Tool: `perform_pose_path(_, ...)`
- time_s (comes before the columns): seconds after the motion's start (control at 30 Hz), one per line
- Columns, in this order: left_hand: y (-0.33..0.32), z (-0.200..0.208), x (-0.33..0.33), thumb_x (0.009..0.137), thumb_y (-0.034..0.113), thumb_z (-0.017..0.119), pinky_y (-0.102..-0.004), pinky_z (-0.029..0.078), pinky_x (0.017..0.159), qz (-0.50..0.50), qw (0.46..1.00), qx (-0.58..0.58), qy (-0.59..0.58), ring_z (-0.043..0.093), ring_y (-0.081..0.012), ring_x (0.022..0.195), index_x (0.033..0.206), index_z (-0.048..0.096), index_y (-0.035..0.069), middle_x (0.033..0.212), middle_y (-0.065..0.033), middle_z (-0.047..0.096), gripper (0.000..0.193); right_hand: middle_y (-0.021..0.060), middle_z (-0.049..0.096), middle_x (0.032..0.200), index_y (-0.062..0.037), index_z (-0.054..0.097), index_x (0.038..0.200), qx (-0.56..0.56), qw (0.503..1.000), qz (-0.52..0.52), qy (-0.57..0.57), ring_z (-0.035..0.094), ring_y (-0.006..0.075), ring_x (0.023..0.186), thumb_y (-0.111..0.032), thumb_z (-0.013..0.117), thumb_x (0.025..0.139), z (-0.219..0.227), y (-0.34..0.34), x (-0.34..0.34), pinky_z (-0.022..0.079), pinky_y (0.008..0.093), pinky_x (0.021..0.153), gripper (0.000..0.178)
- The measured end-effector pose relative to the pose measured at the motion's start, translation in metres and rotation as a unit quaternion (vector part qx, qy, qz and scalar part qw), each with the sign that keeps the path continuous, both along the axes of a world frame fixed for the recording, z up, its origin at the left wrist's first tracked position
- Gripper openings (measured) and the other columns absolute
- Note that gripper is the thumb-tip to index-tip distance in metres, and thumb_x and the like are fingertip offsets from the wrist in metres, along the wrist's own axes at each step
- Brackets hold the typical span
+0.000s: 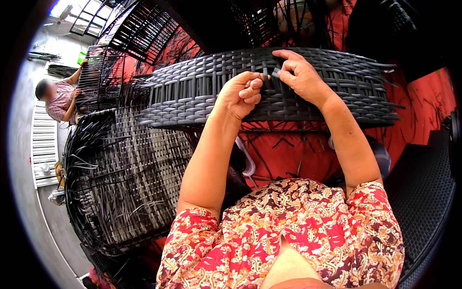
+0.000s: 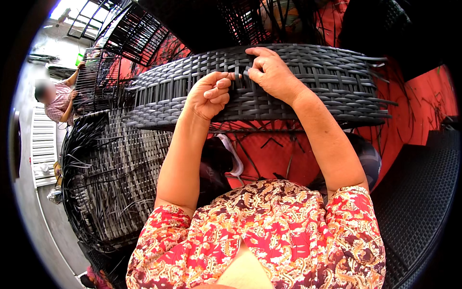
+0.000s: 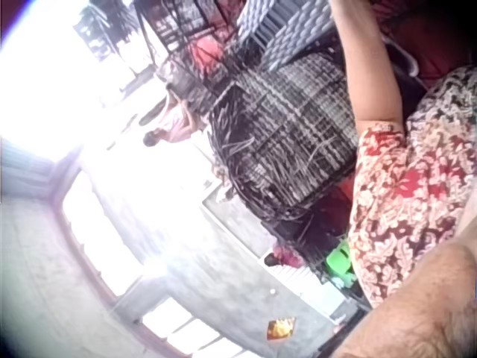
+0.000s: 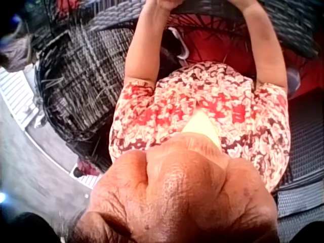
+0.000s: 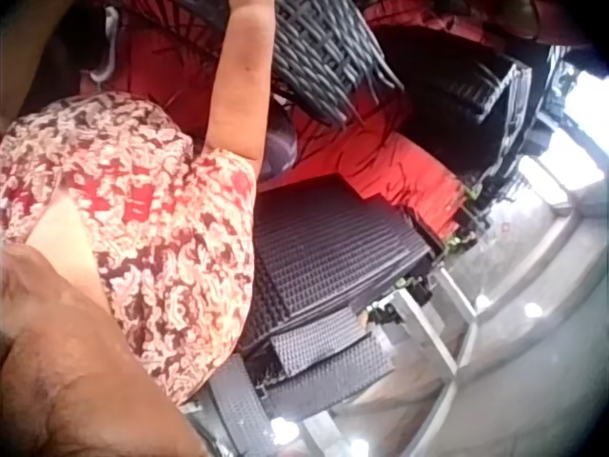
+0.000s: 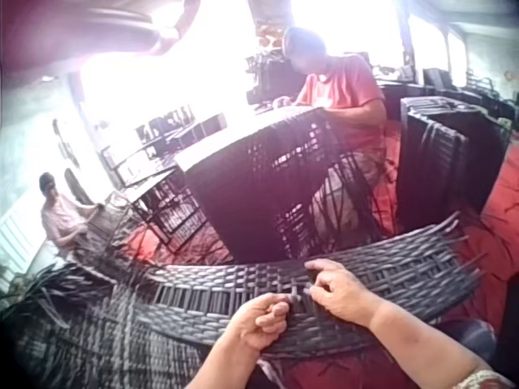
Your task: The person weaves black strips onto a furniture frame by hand, pulling the material through the structure and pressing it into place.
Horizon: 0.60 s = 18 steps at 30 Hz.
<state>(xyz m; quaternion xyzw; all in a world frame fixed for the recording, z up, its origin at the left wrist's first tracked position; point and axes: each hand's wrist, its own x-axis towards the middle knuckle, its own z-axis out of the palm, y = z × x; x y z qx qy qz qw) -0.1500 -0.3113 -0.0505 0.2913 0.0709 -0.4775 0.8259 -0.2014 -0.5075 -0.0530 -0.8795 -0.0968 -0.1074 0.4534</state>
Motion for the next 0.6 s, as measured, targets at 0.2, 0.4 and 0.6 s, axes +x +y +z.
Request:
perform_pose_path(0.2,0.001,-0.006,-0.001,0.091,0.008,0.041,-0.0156,0.024,0.028,-0.004,1.000,-0.026,-0.013,0.032,-0.0007,0.032,0.095,0.051,-0.005,0.059,-0.0002,0.051,0.018,0.0101,0.036,0.141,-0.0032,0.058,0.071,-0.098,0.991,0.049,0.078,0.022,0.0291,0.134,-0.019,0.058,0.083,0.015,0.004,0.002,0.020,0.0403,0.107,0.020)
perform_pose_path(0.4,-0.001,0.015,-0.011,0.088,0.006,0.048,-0.0180,0.028,0.030,-0.029,0.935,0.250,-0.249,0.036,-0.0040,0.033,0.111,0.053,-0.004,0.061,-0.0034,0.055,0.026,0.0050,0.032,0.144,-0.0055,0.059,0.071,-0.170,0.981,0.048,0.075,0.020,0.0288,0.135,-0.018,0.058,0.080,0.011,0.014,0.009,0.017,0.0470,0.106,0.016)
perform_pose_path(0.6,-0.003,0.030,-0.006,0.083,0.009,0.056,-0.0229,0.032,0.033,-0.091,0.790,0.440,-0.416,0.043,-0.0076,0.035,0.108,0.062,0.003,0.056,-0.0013,0.054,0.027,0.0049,0.033,0.144,-0.0074,0.060,0.073,-0.156,0.984,0.045,0.072,0.019,0.0286,0.136,-0.018,0.058,0.080,0.011,0.017,0.007,0.014,0.0480,0.106,0.014)
